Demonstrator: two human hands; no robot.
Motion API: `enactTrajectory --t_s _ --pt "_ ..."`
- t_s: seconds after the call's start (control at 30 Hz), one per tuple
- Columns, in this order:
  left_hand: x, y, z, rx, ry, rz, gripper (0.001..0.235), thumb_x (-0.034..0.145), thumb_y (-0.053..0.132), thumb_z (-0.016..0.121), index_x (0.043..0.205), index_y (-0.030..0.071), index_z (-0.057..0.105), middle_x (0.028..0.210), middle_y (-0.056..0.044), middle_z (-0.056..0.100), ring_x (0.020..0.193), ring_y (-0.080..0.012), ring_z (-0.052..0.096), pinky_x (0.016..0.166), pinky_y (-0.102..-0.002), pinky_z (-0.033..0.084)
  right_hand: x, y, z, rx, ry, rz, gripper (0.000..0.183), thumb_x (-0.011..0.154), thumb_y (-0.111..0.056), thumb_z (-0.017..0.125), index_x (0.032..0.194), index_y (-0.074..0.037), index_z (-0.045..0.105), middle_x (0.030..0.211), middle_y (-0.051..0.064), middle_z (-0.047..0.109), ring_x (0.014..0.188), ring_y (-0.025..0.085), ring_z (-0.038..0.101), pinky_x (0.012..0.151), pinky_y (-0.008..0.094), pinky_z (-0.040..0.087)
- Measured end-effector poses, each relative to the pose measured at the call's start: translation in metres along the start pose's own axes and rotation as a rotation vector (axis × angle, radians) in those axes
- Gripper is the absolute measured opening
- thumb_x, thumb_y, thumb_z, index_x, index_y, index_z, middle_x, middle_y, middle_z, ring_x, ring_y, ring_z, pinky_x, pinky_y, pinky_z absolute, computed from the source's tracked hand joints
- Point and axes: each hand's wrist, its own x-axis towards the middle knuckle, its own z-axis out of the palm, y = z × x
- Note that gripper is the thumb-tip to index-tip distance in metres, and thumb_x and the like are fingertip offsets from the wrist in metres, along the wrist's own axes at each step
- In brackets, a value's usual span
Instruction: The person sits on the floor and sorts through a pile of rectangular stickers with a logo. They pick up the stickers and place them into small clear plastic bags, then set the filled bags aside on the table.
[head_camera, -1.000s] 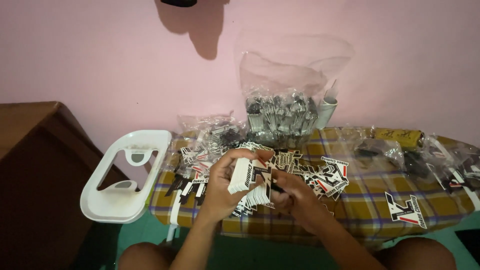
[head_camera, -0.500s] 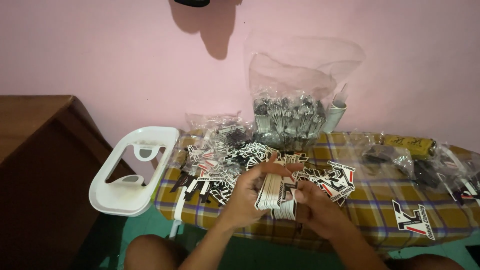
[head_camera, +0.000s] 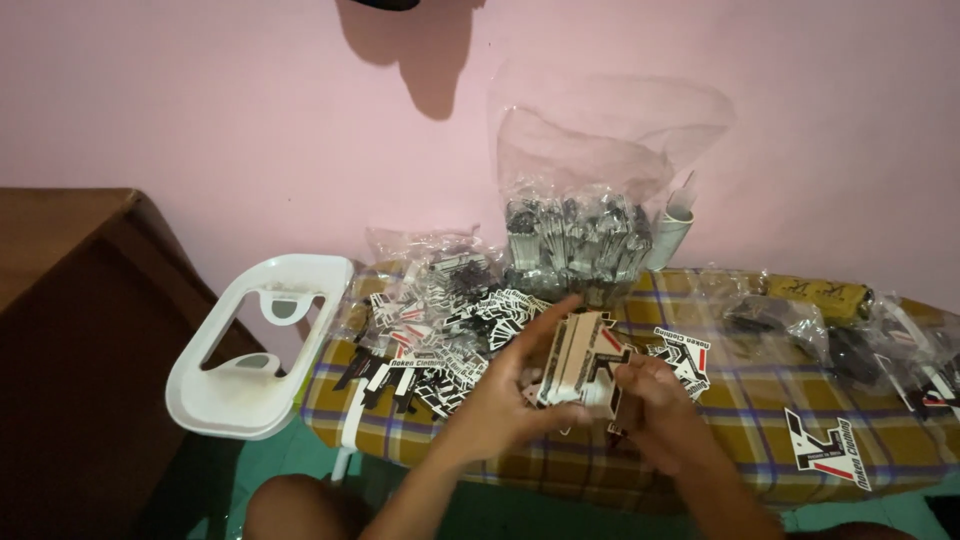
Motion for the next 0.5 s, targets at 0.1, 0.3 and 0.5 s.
enactTrajectory --t_s 0.1,0.3,0.5 --pt "-0.003 0.002 -0.019 0.065 0.031 -0.207 0.113 0.056 0.047 0.080 0.156 0.045 0.027 0.162 -0.007 0.044 0.141 -0.0286 0.050 0.108 -0.046 0.053 0.027 0.008 -0.033 0.012 0.159 -0.004 0.021 0.102 -0.019 0.053 0.115 -0.003 0.049 0.104 0.022 0.058 0.081 0.031 0.048 0.061 0.041 0.037" --pt "0.023 -0.046 -0.075 0.564 0.243 -0.031 0.069 0.081 0.034 0.080 0.144 0.026 0.054 0.159 -0.003 0.047 0.145 -0.0243 0.040 0.120 -0.052 0.031 0.053 -0.002 -0.087 0.093 0.056 -0.248 0.022 0.102 -0.025 0.061 0.099 -0.011 0.045 0.071 -0.004 0.041 0.052 0.006 0.034 0.043 0.021 0.033" --pt "0.061 -0.072 -0.112 1.058 0.215 0.080 0.044 0.085 0.026 0.078 0.126 0.010 0.072 0.132 -0.015 0.068 0.127 -0.0422 0.060 0.113 -0.061 0.037 0.075 0.001 -0.093 0.128 -0.039 -0.453 0.039 0.100 -0.017 0.054 0.065 -0.019 0.035 0.054 -0.012 0.011 0.039 0.001 0.011 0.037 0.017 0.013"
